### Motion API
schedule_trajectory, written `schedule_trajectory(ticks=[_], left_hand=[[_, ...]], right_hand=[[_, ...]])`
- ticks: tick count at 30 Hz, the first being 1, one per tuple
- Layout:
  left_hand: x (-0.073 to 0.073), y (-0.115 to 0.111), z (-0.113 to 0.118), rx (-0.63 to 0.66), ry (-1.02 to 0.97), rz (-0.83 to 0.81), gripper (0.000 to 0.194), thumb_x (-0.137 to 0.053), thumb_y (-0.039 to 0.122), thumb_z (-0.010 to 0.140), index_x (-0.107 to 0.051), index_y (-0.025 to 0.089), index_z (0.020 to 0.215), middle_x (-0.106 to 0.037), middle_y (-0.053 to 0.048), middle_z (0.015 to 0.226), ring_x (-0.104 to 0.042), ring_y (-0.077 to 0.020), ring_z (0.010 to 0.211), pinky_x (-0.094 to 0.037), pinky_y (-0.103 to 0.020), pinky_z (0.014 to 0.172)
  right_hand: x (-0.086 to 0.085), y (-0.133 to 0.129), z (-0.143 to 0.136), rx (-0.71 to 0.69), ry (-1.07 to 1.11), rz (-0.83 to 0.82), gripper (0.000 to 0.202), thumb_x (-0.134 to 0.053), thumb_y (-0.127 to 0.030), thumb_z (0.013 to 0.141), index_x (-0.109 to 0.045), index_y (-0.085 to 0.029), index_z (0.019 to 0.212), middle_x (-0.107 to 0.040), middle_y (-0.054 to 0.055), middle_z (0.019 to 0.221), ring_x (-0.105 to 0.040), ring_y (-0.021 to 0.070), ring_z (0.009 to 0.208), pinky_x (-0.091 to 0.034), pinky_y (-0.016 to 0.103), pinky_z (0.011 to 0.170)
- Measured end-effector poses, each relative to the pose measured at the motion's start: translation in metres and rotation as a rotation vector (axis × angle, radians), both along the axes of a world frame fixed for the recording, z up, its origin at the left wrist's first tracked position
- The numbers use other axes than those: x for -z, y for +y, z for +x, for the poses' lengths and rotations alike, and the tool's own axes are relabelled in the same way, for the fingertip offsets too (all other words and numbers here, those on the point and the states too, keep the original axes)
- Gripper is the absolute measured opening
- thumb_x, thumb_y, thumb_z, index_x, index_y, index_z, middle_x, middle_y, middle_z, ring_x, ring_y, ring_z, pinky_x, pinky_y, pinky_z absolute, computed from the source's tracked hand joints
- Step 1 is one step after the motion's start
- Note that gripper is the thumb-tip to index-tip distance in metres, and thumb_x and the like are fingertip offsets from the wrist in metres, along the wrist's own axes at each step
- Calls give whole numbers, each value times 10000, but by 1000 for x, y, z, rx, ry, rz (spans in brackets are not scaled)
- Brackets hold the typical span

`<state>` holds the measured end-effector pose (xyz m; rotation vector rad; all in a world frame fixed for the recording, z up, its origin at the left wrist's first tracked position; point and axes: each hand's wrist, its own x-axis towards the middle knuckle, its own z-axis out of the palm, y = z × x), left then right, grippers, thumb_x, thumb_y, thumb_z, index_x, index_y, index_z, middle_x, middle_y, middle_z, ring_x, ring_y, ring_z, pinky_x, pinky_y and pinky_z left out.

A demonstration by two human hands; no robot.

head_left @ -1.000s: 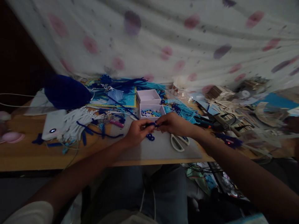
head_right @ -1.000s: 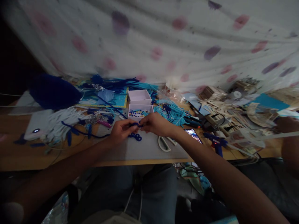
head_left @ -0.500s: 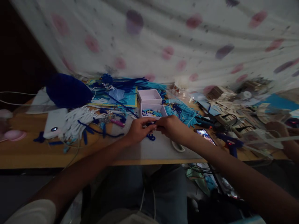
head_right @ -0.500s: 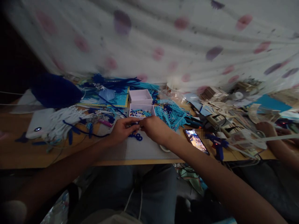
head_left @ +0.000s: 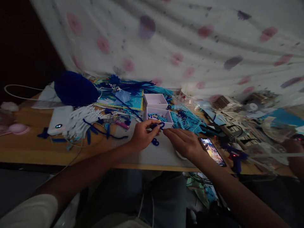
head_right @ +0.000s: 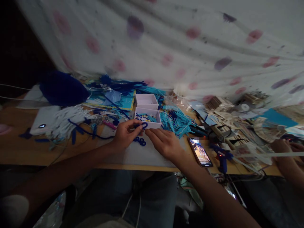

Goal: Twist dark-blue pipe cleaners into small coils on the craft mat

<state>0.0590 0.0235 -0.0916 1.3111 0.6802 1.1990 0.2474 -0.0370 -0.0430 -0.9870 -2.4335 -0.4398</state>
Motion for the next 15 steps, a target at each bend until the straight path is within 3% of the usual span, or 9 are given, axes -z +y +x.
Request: schedule_trajectory(ticks=[4,6,10,12,15], left_hand=[[-4,8,-1,174,-76,-167,325,-766,403,770,-598,169,920,-652,2,740,-644,-127,635,-607,-265,565],[-7,11,-4,242,-57,-150,341,-769,409,769,-567,172,908,-638,12,728,-624,-112,607,-595,-250,556],[-9,9,-8,286,8,-58,300,-734,384,805,-545,175,908,-643,-8,808,-641,-130,664,-598,-253,551],[-8,6,-9,251,66,3,257,-708,358,829,-545,175,907,-654,-18,845,-645,-126,662,-599,-252,560],[-6,3,-9,201,130,70,223,-686,341,852,-549,177,915,-664,-25,859,-657,-126,641,-585,-240,559]], right_hand=[[6,3,-13,226,181,-143,228,-515,-169,987,-685,-152,1137,-779,110,936,-727,201,765,-535,292,692],[2,7,-19,293,354,-345,216,-567,-238,962,-700,-166,1116,-784,96,922,-733,209,763,-544,299,692],[-12,9,-28,319,692,-711,286,-675,-415,878,-728,-157,991,-744,39,707,-689,184,630,-508,262,582],[-15,7,-32,331,759,-754,328,-708,-469,838,-740,-153,915,-728,41,700,-672,181,641,-494,259,578],[-11,3,-36,352,831,-709,340,-720,-470,824,-759,-156,947,-746,63,808,-676,189,715,-522,272,625]])
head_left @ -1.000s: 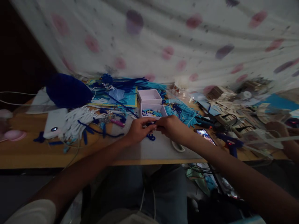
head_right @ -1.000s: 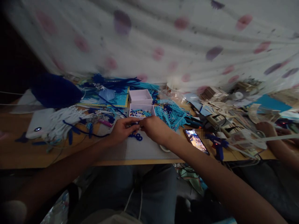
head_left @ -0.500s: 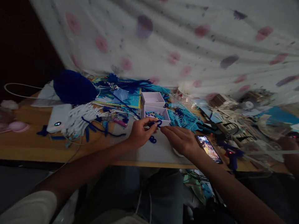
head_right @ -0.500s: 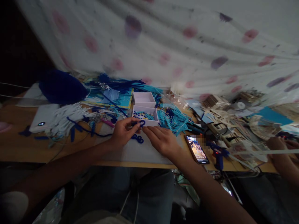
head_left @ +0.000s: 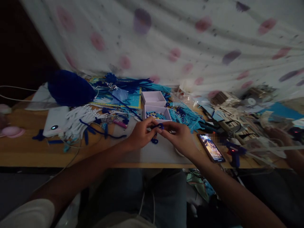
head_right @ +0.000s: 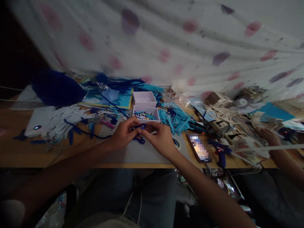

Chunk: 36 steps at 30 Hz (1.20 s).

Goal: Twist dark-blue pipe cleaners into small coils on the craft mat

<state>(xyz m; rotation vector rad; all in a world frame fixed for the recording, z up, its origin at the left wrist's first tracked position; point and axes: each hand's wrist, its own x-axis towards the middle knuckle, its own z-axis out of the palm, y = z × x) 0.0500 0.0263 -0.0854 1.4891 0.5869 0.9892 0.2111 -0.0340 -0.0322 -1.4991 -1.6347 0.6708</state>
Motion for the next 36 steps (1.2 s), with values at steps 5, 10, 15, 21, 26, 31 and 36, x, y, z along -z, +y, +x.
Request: schedule_trajectory(ticks=[5,10,15,21,26,31,36], left_hand=[[2,0,0,28,-52,-8,179,-634,332,897,-544,180,924,-665,-7,819,-649,-106,596,-549,-220,554],[-1,2,1,113,-220,-199,259,-716,327,817,-508,186,879,-655,21,709,-596,-96,549,-519,-218,524],[-7,2,2,252,-347,-461,374,-809,313,699,-499,191,868,-666,12,690,-603,-107,552,-467,-194,471],[-6,3,2,260,-303,-535,386,-816,305,682,-504,194,881,-665,19,720,-620,-111,593,-478,-200,497],[-4,3,5,246,-252,-476,425,-835,350,675,-482,190,850,-649,29,695,-594,-97,584,-464,-190,488],[-6,6,4,263,-229,-442,442,-850,364,663,-482,182,826,-646,34,691,-547,-66,510,-415,-177,447],[-5,6,4,317,-207,-434,450,-868,368,633,-501,174,806,-610,48,628,-520,-58,466,-379,-174,426]], right_hand=[[12,0,0,46,106,7,283,-709,-428,828,-767,-167,921,-748,62,826,-650,161,628,-532,279,596],[5,5,5,-33,179,-55,308,-753,-471,779,-746,-162,775,-660,14,635,-572,134,562,-488,262,558],[-4,9,12,-144,307,-145,322,-818,-477,708,-740,-166,734,-671,14,661,-518,112,556,-453,253,550],[-6,16,24,-202,170,-231,408,-760,-562,760,-740,-155,764,-671,23,652,-580,129,587,-470,248,572],[-15,17,40,-306,-63,-239,446,-586,-555,911,-705,-153,761,-679,32,690,-611,147,631,-493,261,618],[-31,15,47,-477,-246,-239,368,-623,-467,921,-731,-152,766,-635,15,685,-573,138,646,-451,247,609],[-33,13,42,-649,-162,-87,218,-748,-383,860,-802,-183,792,-584,34,855,-560,144,801,-475,289,751]])
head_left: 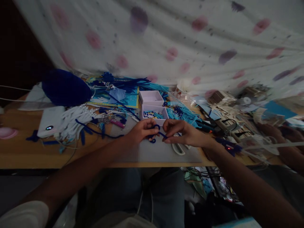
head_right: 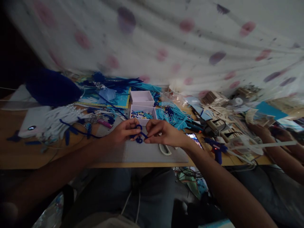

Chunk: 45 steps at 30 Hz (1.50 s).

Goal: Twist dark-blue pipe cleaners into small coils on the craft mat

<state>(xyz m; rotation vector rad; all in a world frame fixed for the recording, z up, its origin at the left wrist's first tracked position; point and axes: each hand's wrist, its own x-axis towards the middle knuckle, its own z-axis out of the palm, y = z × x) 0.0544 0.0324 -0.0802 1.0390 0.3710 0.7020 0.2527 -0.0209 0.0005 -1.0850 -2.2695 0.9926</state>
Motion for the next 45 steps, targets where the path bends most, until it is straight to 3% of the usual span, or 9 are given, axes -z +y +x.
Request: schedule_trajectory(ticks=[9,15,19,24,27,29,35,40,45], left_hand=[[-1,-4,-2,9,-21,-63,453,-869,398,649,-517,179,833,-624,35,650,-540,-80,503,-403,-191,454],[0,-4,-2,-27,-38,-89,434,-860,383,667,-521,176,841,-610,39,659,-551,-82,525,-421,-190,465],[-1,-4,-3,-143,1,-8,428,-837,392,688,-496,187,844,-622,48,670,-535,-73,505,-442,-199,479],[2,-7,-3,-229,51,186,358,-781,372,750,-483,195,839,-679,13,739,-578,-89,564,-471,-209,519],[4,-11,-3,-250,121,308,257,-731,310,807,-507,189,841,-674,0,769,-625,-107,663,-488,-202,565],[5,-12,-3,-257,140,319,249,-731,301,804,-514,188,844,-672,-2,774,-636,-115,685,-496,-203,569],[5,-4,-2,-87,48,58,409,-828,364,686,-508,181,863,-684,-2,697,-579,-93,530,-470,-204,484],[6,-1,-1,68,8,-63,465,-877,351,622,-521,178,865,-624,44,679,-560,-75,469,-433,-188,440],[4,-5,-4,8,50,151,420,-826,404,706,-506,182,861,-616,39,699,-570,-81,508,-461,-201,500]], right_hand=[[36,-13,-14,204,406,89,102,-759,-358,858,-821,-286,897,-686,65,1069,-634,183,934,-538,367,869],[46,-19,-25,374,433,101,173,-712,-410,889,-815,-272,896,-722,71,1010,-663,221,974,-538,388,907],[33,-20,-21,366,233,256,268,-663,-443,915,-786,-222,826,-655,92,1059,-624,227,1018,-507,378,907],[22,-19,-13,416,-246,333,298,-576,-299,965,-719,-176,734,-665,39,668,-583,160,609,-415,281,607],[19,-20,-14,456,-581,337,263,-600,-204,918,-735,-172,695,-697,62,630,-591,170,551,-362,285,566],[15,-20,-13,447,-655,317,239,-603,-180,902,-758,-171,719,-732,87,679,-638,194,591,-391,288,582],[4,-12,10,205,-16,63,313,-535,-340,996,-695,-207,1230,-770,58,966,-713,186,868,-552,299,789],[5,-5,11,-35,35,-70,239,-617,-335,964,-775,-197,1078,-778,78,1025,-723,177,924,-553,293,844],[23,-5,4,79,231,-250,229,-717,-375,891,-806,-169,939,-797,70,871,-742,179,808,-568,269,776]])
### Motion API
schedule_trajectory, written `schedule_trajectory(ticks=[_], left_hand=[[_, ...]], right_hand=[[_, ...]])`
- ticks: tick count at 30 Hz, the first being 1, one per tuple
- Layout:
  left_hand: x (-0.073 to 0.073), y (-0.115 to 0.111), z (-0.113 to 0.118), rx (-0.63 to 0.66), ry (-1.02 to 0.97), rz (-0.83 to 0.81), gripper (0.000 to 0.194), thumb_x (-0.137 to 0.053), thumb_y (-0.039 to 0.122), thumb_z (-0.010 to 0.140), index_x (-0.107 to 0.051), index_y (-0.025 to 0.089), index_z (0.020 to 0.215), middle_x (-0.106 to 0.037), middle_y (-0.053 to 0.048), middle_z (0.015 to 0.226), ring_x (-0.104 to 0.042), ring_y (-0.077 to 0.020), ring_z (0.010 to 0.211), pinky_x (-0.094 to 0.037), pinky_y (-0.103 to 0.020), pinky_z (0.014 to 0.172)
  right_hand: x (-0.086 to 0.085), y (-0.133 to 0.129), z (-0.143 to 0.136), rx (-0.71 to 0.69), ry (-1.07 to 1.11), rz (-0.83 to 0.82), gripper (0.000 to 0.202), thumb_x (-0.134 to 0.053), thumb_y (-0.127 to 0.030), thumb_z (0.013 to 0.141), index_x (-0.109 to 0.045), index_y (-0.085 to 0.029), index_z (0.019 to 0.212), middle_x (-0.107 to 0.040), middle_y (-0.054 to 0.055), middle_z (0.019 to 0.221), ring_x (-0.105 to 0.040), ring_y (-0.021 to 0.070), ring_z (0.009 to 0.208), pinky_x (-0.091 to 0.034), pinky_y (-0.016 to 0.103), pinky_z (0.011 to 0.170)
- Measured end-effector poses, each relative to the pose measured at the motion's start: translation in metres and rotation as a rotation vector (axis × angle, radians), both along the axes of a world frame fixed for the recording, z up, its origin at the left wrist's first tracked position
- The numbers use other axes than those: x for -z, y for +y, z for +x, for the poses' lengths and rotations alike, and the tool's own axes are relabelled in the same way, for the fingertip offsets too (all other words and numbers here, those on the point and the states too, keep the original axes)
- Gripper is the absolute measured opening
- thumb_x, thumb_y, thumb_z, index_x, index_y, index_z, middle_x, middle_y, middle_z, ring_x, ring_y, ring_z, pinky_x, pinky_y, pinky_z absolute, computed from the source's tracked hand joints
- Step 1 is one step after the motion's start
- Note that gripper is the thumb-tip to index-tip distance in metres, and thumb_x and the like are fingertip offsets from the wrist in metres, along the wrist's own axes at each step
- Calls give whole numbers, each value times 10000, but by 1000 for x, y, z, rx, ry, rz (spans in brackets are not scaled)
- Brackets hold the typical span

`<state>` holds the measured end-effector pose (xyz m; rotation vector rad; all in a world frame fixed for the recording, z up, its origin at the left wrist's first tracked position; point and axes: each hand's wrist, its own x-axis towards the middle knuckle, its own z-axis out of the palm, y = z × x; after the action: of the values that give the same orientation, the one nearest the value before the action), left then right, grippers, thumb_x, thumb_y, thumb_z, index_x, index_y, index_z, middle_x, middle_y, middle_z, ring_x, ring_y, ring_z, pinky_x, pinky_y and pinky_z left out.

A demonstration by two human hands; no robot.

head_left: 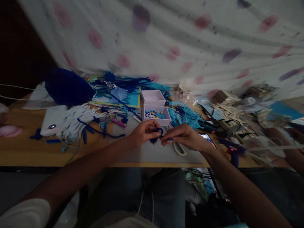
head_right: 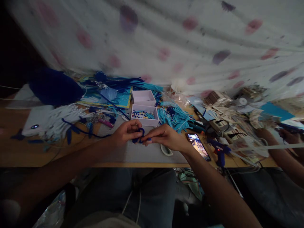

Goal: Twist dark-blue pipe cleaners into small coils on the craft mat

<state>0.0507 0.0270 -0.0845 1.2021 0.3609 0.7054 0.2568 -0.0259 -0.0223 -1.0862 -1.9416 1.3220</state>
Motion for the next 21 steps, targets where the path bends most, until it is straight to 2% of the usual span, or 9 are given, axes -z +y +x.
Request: schedule_trajectory(ticks=[4,8,9,11,13,16,21], left_hand=[[-2,-9,-3,-222,107,388,190,-684,303,854,-545,173,847,-626,3,762,-602,-102,642,-484,-209,599],[2,-13,-5,-342,171,762,56,-626,228,894,-610,176,880,-667,-6,772,-633,-113,664,-495,-211,637],[4,-13,-5,-349,161,828,53,-615,214,904,-633,177,939,-700,-19,815,-664,-125,706,-512,-219,677],[7,-12,-4,-359,129,923,172,-598,191,921,-655,183,1084,-751,-52,951,-714,-151,838,-536,-239,776],[10,-10,-4,-368,111,990,248,-599,187,932,-664,191,1170,-765,-71,1044,-727,-166,930,-539,-254,846],[11,-7,-3,-392,102,1027,246,-631,209,926,-702,193,1161,-777,-75,1050,-733,-169,930,-540,-258,862],[3,-5,-3,-382,197,831,237,-645,239,910,-738,185,1122,-780,-72,1042,-731,-172,893,-551,-251,804]], right_hand=[[13,-3,-3,155,181,-233,329,-752,-463,839,-785,-138,798,-777,74,786,-724,173,686,-577,290,715],[9,-7,-7,203,200,-332,329,-790,-457,794,-784,-129,764,-758,70,746,-703,160,664,-559,279,701],[7,-7,-8,208,187,-338,321,-799,-447,783,-785,-128,753,-752,66,727,-694,157,654,-553,277,697],[2,-7,-9,217,160,-356,316,-810,-438,764,-784,-125,729,-744,65,700,-683,157,640,-543,278,686],[-1,-5,-9,229,141,-379,323,-815,-440,752,-779,-120,718,-741,72,692,-681,160,640,-538,280,676],[-4,-3,-8,217,127,-406,345,-810,-450,761,-769,-110,725,-737,79,693,-676,152,640,-535,268,663],[-4,-2,-6,171,213,-420,293,-821,-403,775,-761,-119,815,-729,52,791,-681,132,735,-551,259,752]])
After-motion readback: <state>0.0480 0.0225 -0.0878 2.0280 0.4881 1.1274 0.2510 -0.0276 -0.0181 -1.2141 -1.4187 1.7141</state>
